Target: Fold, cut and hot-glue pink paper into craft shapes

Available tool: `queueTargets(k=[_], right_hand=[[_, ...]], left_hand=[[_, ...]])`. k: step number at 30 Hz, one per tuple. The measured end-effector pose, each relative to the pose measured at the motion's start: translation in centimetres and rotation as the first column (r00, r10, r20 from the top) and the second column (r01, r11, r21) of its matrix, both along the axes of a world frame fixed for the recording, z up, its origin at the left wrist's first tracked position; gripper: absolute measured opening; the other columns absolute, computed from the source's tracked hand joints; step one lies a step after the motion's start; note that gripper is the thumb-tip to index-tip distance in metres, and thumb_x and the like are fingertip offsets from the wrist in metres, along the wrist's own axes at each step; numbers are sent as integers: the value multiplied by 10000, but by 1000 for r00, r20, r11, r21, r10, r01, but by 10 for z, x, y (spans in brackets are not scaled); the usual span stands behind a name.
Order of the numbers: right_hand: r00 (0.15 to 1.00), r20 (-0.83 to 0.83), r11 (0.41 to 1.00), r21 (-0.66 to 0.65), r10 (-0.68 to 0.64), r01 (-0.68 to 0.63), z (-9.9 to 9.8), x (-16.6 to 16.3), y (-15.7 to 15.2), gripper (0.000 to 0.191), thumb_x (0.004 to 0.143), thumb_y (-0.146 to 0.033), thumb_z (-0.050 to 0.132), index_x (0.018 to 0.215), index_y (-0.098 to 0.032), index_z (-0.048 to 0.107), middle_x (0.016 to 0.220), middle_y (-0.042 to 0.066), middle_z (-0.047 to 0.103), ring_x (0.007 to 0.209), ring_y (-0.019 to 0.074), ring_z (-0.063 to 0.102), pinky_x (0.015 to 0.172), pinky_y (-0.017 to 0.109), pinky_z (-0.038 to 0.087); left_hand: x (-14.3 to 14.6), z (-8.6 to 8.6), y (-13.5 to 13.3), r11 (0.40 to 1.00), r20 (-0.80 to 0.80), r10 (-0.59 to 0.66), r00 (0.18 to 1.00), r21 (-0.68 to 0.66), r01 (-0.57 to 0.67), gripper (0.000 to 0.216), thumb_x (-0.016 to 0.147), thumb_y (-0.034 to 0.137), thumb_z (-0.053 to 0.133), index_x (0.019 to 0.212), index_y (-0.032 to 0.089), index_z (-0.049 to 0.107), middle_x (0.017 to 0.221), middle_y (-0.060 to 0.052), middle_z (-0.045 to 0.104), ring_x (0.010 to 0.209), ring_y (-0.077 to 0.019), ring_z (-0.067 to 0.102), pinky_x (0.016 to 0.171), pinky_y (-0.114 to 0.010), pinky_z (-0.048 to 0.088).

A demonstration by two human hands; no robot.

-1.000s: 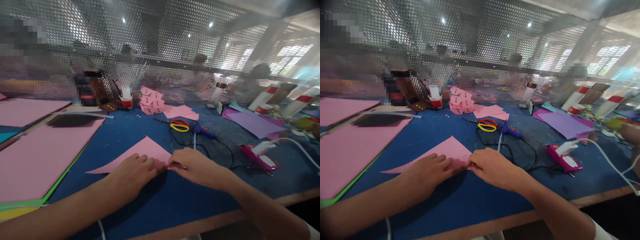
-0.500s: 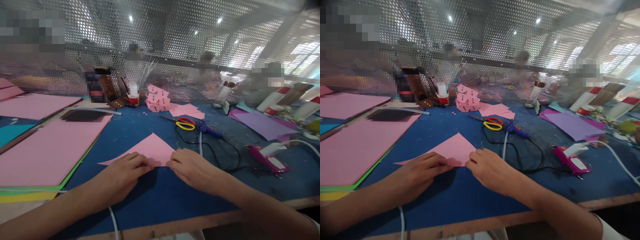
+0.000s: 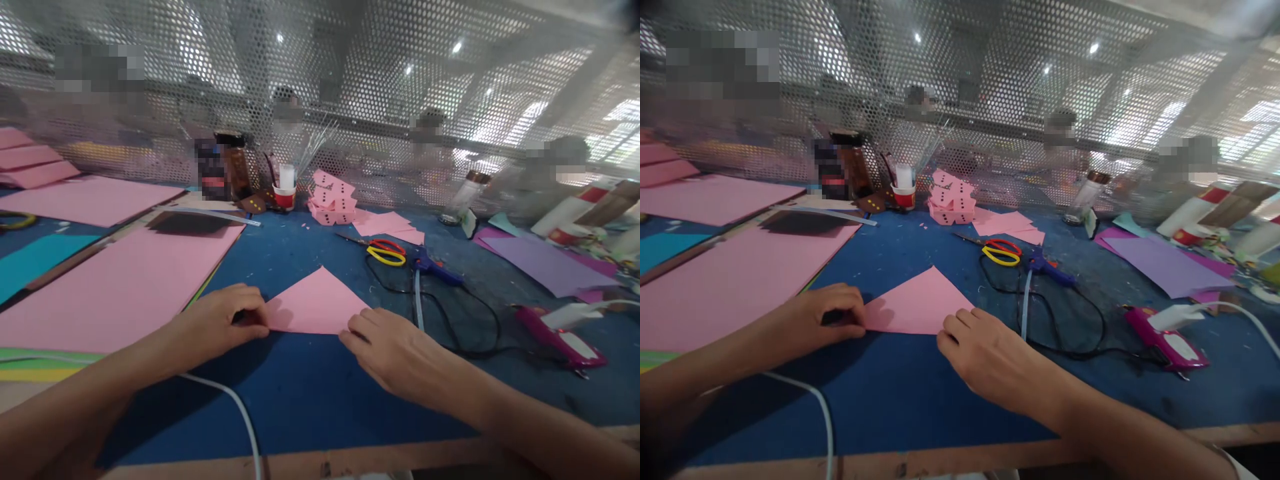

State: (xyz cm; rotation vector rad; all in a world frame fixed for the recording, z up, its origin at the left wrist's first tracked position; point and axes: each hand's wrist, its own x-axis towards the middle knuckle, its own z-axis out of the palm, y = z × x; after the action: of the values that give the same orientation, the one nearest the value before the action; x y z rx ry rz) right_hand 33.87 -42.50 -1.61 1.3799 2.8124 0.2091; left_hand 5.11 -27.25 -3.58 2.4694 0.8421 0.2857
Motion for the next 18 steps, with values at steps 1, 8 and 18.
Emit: queueTargets(k=[1,8,18], right_hand=[[1000,0,1000,-9,-3,3,0,-2,0,184,968,-66,472,1038,-149,620,987,75,601,878,225,527,779,371,425],[1000,6,999,-51,-1,1,1,-10,4,200,967,-92,499,1129,-161,593,991,56,598,863,228,524,766,377,418],[999,10,997,-64,33,-33,0,-19,17,179,957,-121,519,1119,-147,591,1024,70,607,904,241,519,793,387,414]], left_hand=[[-1,0,2,1000,0,0,1000,-15,0,187,868,394,669,774,236,702,835,-2,679,817,-185,612,753,-284,456],[-4,4,5,995,-61,60,996,-79,-65,221,864,454,646,809,256,729,854,-2,689,856,-208,620,793,-306,438],[1,6,0,996,-58,79,995,-30,-81,244,843,440,613,779,225,709,806,-9,660,772,-188,611,705,-283,423]])
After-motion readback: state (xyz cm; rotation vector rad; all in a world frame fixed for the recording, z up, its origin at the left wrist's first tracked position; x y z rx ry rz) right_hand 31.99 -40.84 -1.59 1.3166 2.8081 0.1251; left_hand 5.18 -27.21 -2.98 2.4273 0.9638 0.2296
